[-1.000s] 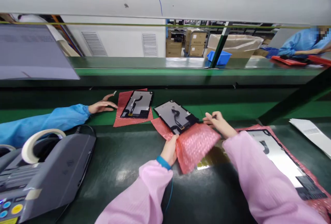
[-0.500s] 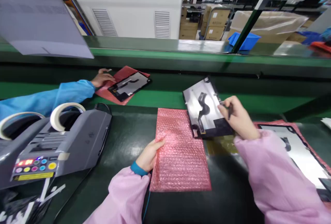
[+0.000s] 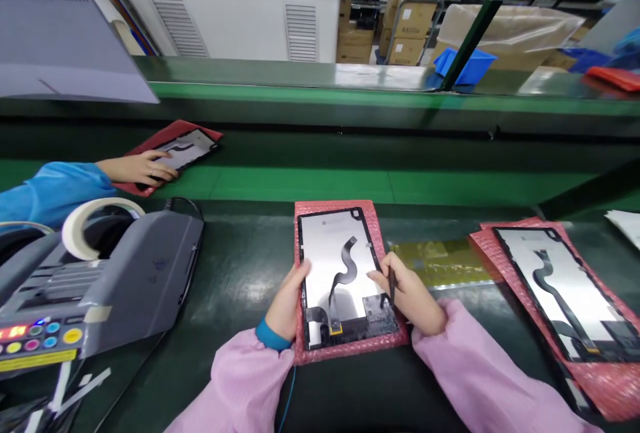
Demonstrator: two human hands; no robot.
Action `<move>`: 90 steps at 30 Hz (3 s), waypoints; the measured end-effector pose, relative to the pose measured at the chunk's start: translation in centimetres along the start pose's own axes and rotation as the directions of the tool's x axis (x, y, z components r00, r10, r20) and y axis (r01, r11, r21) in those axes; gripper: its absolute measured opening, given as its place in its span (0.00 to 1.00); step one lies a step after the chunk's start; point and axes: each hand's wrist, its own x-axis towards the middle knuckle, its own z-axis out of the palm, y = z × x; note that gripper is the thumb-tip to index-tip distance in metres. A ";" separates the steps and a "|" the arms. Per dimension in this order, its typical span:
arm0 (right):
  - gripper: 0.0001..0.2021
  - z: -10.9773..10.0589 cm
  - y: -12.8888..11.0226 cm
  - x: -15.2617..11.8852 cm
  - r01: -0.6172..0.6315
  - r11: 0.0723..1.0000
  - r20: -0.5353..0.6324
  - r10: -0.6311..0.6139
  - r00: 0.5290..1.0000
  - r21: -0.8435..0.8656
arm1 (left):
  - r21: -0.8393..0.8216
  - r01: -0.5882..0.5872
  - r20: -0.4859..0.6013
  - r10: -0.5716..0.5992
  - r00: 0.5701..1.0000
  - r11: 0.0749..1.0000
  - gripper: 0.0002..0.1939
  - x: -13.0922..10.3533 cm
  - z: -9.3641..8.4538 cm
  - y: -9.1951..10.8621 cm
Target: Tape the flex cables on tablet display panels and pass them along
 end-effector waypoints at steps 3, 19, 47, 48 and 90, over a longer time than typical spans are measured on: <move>0.19 -3.8 0.1 -0.4 -0.013 0.999 -0.092 0.009 0.996 -0.042 | 0.095 -0.084 -0.066 0.091 0.994 0.992 0.36 0.2 -0.1 -0.6; 0.21 -6.7 4.7 -2.2 -0.186 0.975 -0.296 0.214 0.931 0.119 | 0.660 -0.675 0.749 0.359 0.556 -0.330 0.36 -0.1 -3.4 -0.6; 0.19 -7.3 3.9 -2.2 -0.242 0.965 -0.167 0.257 0.952 0.103 | 0.410 -0.753 0.845 -0.097 0.526 -0.514 0.49 0.5 -4.1 -0.4; 0.18 -7.2 4.0 -2.2 -0.233 0.967 -0.180 0.249 0.952 0.106 | 0.409 -0.751 0.845 -0.097 0.526 -0.518 0.49 0.5 -4.1 -0.4; 0.23 -8.4 3.1 -1.7 -0.361 0.929 -0.121 0.369 0.922 0.084 | 0.329 -0.708 0.882 -0.065 0.467 -0.624 0.48 0.5 -3.6 -0.6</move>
